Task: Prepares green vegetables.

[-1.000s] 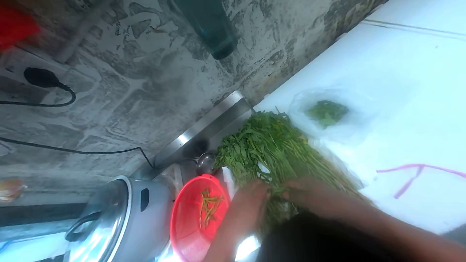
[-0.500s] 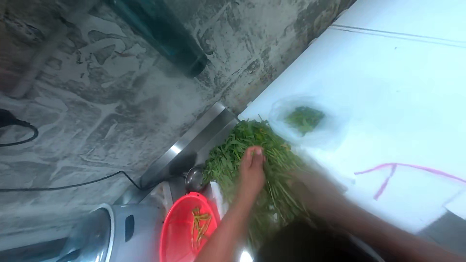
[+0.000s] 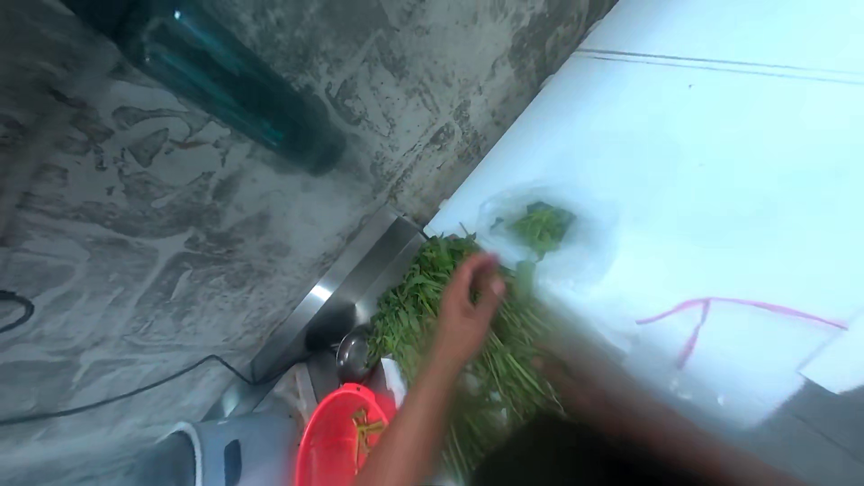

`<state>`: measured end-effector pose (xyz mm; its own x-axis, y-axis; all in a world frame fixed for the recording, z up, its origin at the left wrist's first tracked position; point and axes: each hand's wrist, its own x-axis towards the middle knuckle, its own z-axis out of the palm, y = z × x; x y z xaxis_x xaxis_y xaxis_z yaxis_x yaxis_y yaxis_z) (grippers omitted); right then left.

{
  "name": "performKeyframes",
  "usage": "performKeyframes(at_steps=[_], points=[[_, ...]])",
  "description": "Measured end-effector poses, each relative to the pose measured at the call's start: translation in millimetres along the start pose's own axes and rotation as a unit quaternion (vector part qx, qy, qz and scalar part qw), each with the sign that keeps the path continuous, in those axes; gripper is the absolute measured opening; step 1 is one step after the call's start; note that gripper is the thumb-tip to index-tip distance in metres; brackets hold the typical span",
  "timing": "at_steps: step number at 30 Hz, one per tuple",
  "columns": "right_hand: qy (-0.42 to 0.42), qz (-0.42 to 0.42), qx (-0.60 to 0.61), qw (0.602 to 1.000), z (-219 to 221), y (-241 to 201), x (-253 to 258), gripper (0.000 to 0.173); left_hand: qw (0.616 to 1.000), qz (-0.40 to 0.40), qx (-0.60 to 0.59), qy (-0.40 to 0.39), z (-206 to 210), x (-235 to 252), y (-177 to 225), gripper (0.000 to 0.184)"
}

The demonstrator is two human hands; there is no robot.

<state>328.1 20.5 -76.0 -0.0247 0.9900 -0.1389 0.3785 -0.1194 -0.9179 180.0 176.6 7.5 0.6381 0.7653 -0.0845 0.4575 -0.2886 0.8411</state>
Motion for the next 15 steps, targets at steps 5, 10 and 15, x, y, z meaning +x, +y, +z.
performKeyframes(at_steps=[5, 10, 15], points=[[-0.190, -0.005, -0.011, 0.982, 0.4, -28.9, 25.7, 0.045, 0.997, -0.065, 0.040, -0.030, 4.6, -113.4, -53.0, 0.027], [-0.034, 0.023, -0.148, 0.988, -26.0, -9.6, 83.7, 0.058, 0.953, -0.116, 0.001, 0.280, -47.6, -210.7, -74.2, 0.024], [0.044, 0.053, -0.274, 0.959, -62.8, 39.2, 165.0, 0.044, 0.838, -0.250, 0.154, 0.461, -95.3, -302.5, -115.7, 0.028]])
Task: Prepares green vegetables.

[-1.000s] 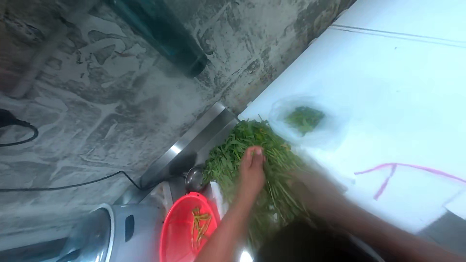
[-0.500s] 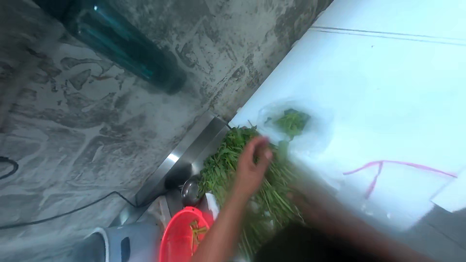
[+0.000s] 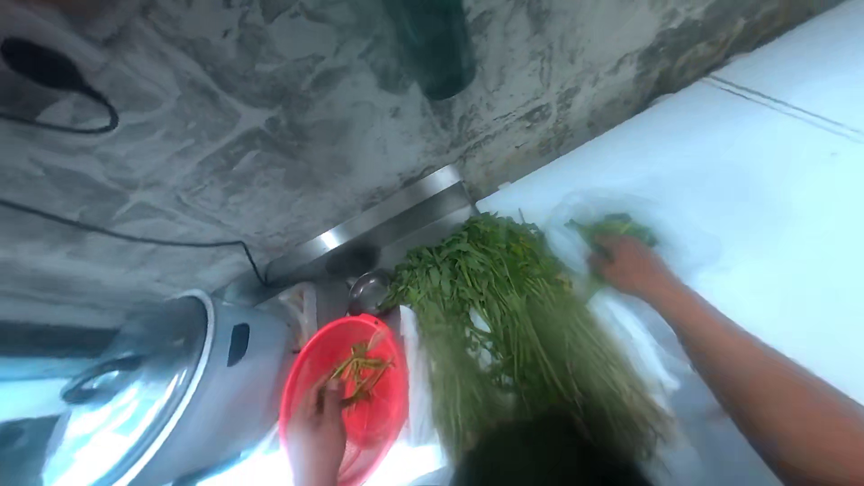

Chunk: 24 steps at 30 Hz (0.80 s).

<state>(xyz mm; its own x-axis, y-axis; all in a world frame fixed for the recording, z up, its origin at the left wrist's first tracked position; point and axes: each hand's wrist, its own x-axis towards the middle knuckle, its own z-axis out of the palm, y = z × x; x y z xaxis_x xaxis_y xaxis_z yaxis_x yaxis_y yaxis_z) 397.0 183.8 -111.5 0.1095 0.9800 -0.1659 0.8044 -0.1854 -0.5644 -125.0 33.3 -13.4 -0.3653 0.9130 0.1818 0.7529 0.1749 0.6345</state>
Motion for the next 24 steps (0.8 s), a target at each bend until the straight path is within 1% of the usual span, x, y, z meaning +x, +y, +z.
performKeyframes(at_steps=[2, 3, 4, 5, 6, 7, 8, 9, 10, 11, 12, 13, 15, 17, 18, 19, 21, 24], points=[[-0.001, 0.016, 0.001, 1.000, 6.9, 6.0, 19.8, 0.041, 0.993, -0.023, 0.109, -0.034, -11.5, -4.0, -36.0, 0.043], [0.015, 0.027, -0.014, 0.999, 7.0, -1.9, 21.8, 0.042, 0.990, -0.033, 0.128, -0.047, -12.3, -7.4, -45.9, 0.048], [0.046, 0.035, -0.033, 0.998, 6.5, -17.0, 16.8, 0.041, 0.990, -0.038, 0.125, -0.049, -10.7, -12.4, -51.7, 0.049], [0.101, 0.028, -0.049, 0.993, 8.5, -34.4, 6.2, 0.037, 0.992, -0.041, 0.108, -0.048, -7.6, -18.6, -53.4, 0.049], [0.158, 0.003, -0.055, 0.986, 12.7, -51.7, -7.8, 0.032, 0.995, -0.040, 0.083, -0.048, -3.3, -25.3, -52.0, 0.047], [0.192, -0.025, -0.056, 0.979, 19.6, -68.3, -22.7, 0.028, 0.996, -0.037, 0.056, -0.050, 2.9, -31.3, -49.1, 0.045], [0.181, -0.042, -0.058, 0.981, 29.2, -84.6, -38.4, 0.028, 0.998, -0.027, 0.030, -0.048, 11.0, -35.6, -46.5, 0.043], [0.136, -0.049, -0.071, 0.987, 41.8, -98.3, -52.3, 0.030, 0.999, -0.016, 0.001, -0.052, 18.8, -38.3, -42.5, 0.041], [0.058, -0.032, -0.096, 0.993, 54.5, -111.0, -63.4, 0.037, 0.998, 0.002, -0.024, -0.058, 26.1, -39.5, -37.8, 0.040], [-0.035, -0.001, -0.131, 0.991, 65.3, -121.2, -70.3, 0.046, 0.997, 0.022, -0.042, -0.067, 32.3, -39.7, -31.3, 0.039], [-0.111, 0.029, -0.156, 0.981, 71.6, -130.3, -75.1, 0.050, 0.994, 0.045, -0.055, -0.078, 37.7, -39.0, -24.4, 0.038], [-0.144, 0.044, -0.164, 0.975, 74.9, -136.2, -77.8, 0.049, 0.991, 0.072, -0.066, -0.091, 42.3, -36.8, -17.9, 0.036], [-0.137, 0.039, -0.110, 0.984, 69.5, -145.3, -82.1, 0.038, 0.983, 0.117, -0.092, -0.109, 50.5, -30.4, -6.5, 0.033], [-0.101, 0.021, 0.007, 0.995, 64.1, -147.6, -95.9, 0.030, 0.974, 0.149, -0.120, -0.126, 55.7, -30.0, 2.7, 0.032], [-0.084, 0.011, 0.081, 0.993, 61.9, -147.3, -103.3, 0.027, 0.970, 0.157, -0.130, -0.135, 58.6, -29.6, 8.6, 0.032], [-0.076, -0.001, 0.140, 0.987, 58.4, -148.2, -109.1, 0.026, 0.966, 0.160, -0.137, -0.149, 62.1, -28.8, 14.5, 0.032], [-0.089, -0.023, 0.227, 0.970, 50.3, -153.8, -117.9, 0.026, 0.960, 0.146, -0.151, -0.185, 70.2, -29.7, 25.5, 0.033], [-0.114, -0.051, 0.334, 0.934, 38.6, -170.5, -130.8, 0.021, 0.936, 0.122, -0.212, -0.252, 81.3, -32.9, 45.4, 0.033]])
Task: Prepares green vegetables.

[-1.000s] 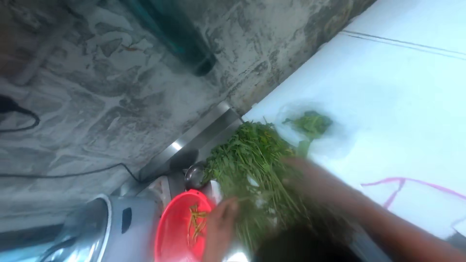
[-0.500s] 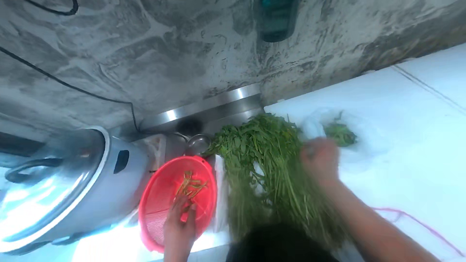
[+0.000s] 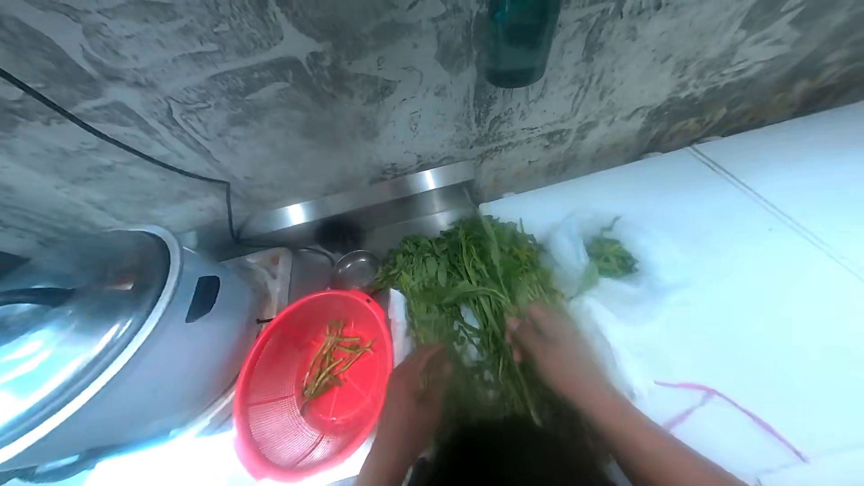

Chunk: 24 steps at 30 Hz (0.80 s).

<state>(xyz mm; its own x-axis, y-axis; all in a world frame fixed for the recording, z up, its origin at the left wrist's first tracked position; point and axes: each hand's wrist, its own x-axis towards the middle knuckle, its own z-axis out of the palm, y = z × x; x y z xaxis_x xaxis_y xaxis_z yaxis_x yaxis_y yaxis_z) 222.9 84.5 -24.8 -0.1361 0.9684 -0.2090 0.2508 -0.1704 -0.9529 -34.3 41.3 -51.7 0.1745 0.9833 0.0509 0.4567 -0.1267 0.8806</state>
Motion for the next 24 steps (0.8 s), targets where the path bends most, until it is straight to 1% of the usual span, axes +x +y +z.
performKeyframes(at_steps=[3, 5, 6, 8, 10, 11, 12, 13, 14, 15, 16, 17, 18, 19, 20, 21, 22, 24], points=[[-0.058, -0.012, 0.082, 0.995, 12.3, -16.7, -10.1, 0.020, 0.995, 0.044, -0.086, -0.025, 10.5, 8.7, 16.7, 0.037], [-0.097, -0.037, 0.085, 0.991, 22.1, -18.6, -14.3, 0.021, 0.988, 0.061, -0.138, -0.027, 9.7, 15.8, 31.0, 0.041], [-0.113, -0.048, 0.079, 0.989, 26.3, -18.6, -16.2, 0.021, 0.988, 0.051, -0.143, -0.017, 8.6, 18.4, 37.9, 0.038], [-0.137, -0.069, 0.089, 0.984, 32.5, -14.2, -19.2, 0.021, 0.993, 0.009, -0.114, 0.023, 5.2, 20.9, 47.8, 0.024], [-0.154, -0.077, 0.090, 0.981, 34.3, -5.2, -19.6, 0.040, 0.992, -0.015, -0.107, 0.068, 1.4, 24.9, 49.1, 0.022], [-0.158, -0.067, 0.067, 0.983, 34.1, 0.2, -19.0, 0.046, 0.988, -0.020, -0.126, 0.086, -0.9, 26.4, 48.1, 0.022], [-0.163, -0.046, 0.028, 0.985, 32.3, 5.3, -18.6, 0.047, 0.982, -0.028, -0.160, 0.097, -3.4, 27.5, 47.3, 0.022], [-0.167, -0.023, -0.012, 0.986, 29.6, 9.7, -18.7, 0.042, 0.975, -0.037, -0.195, 0.102, -5.3, 28.5, 46.9, 0.022], [-0.169, -0.008, -0.039, 0.985, 27.2, 13.8, -19.5, 0.033, 0.969, -0.048, -0.219, 0.099, -6.9, 29.1, 46.7, 0.023], [-0.167, -0.004, -0.047, 0.985, 26.0, 17.9, -20.6, 0.027, 0.971, -0.062, -0.213, 0.091, -9.4, 29.0, 47.5, 0.024], [-0.162, -0.008, -0.039, 0.986, 25.3, 21.3, -22.0, 0.027, 0.979, -0.076, -0.174, 0.079, -12.7, 28.1, 49.9, 0.025], [-0.154, -0.013, -0.031, 0.987, 24.1, 22.8, -22.9, 0.029, 0.988, -0.081, -0.107, 0.073, -15.6, 26.4, 53.3, 0.025], [-0.140, -0.023, -0.030, 0.989, 22.5, 22.7, -23.6, 0.030, 0.994, -0.064, -0.020, 0.083, -17.1, 23.2, 56.1, 0.023], [-0.124, -0.031, -0.035, 0.991, 20.5, 21.7, -23.7, 0.030, 0.991, -0.018, 0.067, 0.114, -17.9, 19.5, 56.8, 0.022], [-0.116, -0.037, -0.042, 0.992, 17.9, 21.1, -23.4, 0.031, 0.978, 0.044, 0.140, 0.150, -19.9, 17.2, 57.3, 0.022], [-0.110, -0.043, -0.050, 0.992, 15.6, 21.3, -22.9, 0.030, 0.956, 0.106, 0.202, 0.182, -23.9, 17.6, 58.3, 0.024], [-0.105, -0.052, -0.056, 0.992, 13.9, 22.2, -22.4, 0.030, 0.933, 0.161, 0.252, 0.199, -30.0, 20.6, 58.7, 0.024], [-0.115, -0.060, -0.071, 0.989, 11.0, 20.2, -22.8, 0.031, 0.894, 0.232, 0.333, 0.190, -44.4, 31.2, 59.5, 0.021]])
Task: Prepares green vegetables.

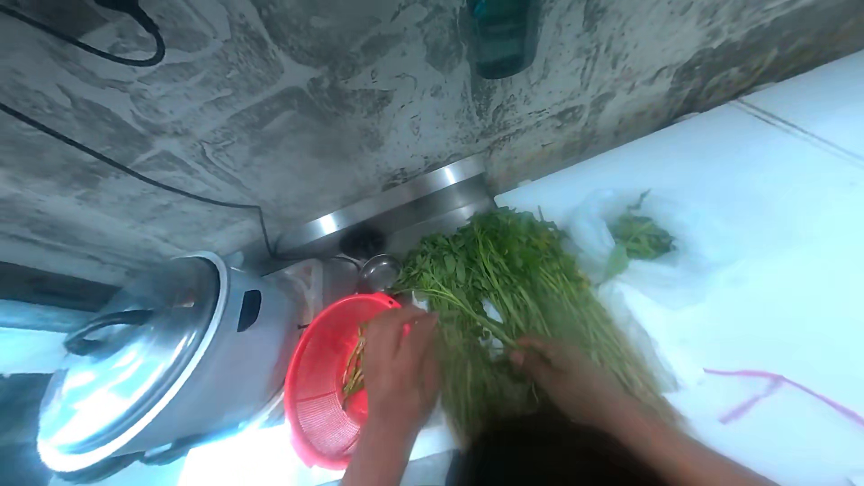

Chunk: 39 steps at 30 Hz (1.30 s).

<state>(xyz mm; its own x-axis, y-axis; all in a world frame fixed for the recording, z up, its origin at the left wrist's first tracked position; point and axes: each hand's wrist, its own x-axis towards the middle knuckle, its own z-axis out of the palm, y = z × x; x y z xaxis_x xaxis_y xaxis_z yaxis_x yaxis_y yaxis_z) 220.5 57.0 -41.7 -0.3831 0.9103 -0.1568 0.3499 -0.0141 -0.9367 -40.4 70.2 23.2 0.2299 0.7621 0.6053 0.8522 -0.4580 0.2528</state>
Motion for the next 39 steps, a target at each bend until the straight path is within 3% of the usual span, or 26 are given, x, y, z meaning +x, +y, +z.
performKeyframes(at_steps=[6, 14, 17, 19, 21, 23, 24, 25, 28, 29, 32, 34, 37, 39], points=[[-0.029, -0.032, -0.025, 0.999, -3.5, -7.7, -6.5, 0.030, 0.979, 0.102, 0.095, -0.150, -3.9, 19.5, -21.4, 0.021], [-0.048, -0.023, -0.030, 0.998, -11.2, 3.5, -11.9, 0.032, 0.931, 0.092, 0.005, -0.353, 0.3, 10.3, -26.8, 0.032], [-0.065, 0.014, -0.020, 0.998, -12.1, 1.8, -11.3, 0.032, 0.940, 0.003, -0.058, -0.337, 9.9, -1.8, -23.1, 0.033], [-0.088, 0.026, -0.001, 0.996, -10.4, -2.5, -8.2, 0.032, 0.946, -0.116, -0.152, -0.260, 22.2, -14.4, -17.2, 0.029], [-0.105, 0.035, 0.018, 0.994, -4.6, -8.6, -3.4, 0.033, 0.908, -0.265, -0.272, -0.175, 39.3, -26.2, -8.9, 0.023], [-0.115, 0.056, 0.028, 0.991, -0.1, -14.6, 1.5, 0.033, 0.831, -0.399, -0.372, -0.107, 55.5, -32.9, 1.5, 0.024], [-0.118, 0.067, 0.033, 0.990, 0.3, -16.1, 3.5, 0.033, 0.805, -0.434, -0.394, -0.089, 60.6, -34.1, 6.0, 0.024], [-0.120, 0.074, 0.046, 0.989, -0.1, -15.8, 4.8, 0.033, 0.804, -0.447, -0.385, -0.081, 63.6, -34.2, 10.1, 0.024], [-0.126, 0.093, 0.104, 0.982, -1.1, -15.0, 2.7, 0.029, 0.883, -0.422, -0.192, -0.082, 70.6, -36.5, 3.0, 0.026], [-0.131, 0.109, 0.113, 0.979, -1.9, -17.4, 0.2, 0.029, 0.893, -0.420, -0.138, -0.087, 69.1, -38.0, -4.8, 0.029], [-0.123, 0.140, 0.125, 0.975, -9.0, -23.1, -3.1, 0.028, 0.911, -0.377, -0.154, -0.071, 57.9, -38.5, -19.3, 0.031], [-0.120, 0.162, 0.150, 0.968, -11.5, -21.5, -6.4, 0.026, 0.933, -0.292, -0.201, -0.058, 46.0, -41.3, -13.9, 0.034], [-0.123, 0.167, 0.196, 0.958, -13.9, -21.2, -4.4, 0.023, 0.975, -0.128, -0.157, -0.089, 35.8, -32.6, -9.8, 0.041], [-0.133, 0.166, 0.218, 0.953, -14.8, -22.3, -4.1, 0.021, 0.983, -0.045, -0.130, -0.118, 35.2, -27.7, -9.3, 0.034]])
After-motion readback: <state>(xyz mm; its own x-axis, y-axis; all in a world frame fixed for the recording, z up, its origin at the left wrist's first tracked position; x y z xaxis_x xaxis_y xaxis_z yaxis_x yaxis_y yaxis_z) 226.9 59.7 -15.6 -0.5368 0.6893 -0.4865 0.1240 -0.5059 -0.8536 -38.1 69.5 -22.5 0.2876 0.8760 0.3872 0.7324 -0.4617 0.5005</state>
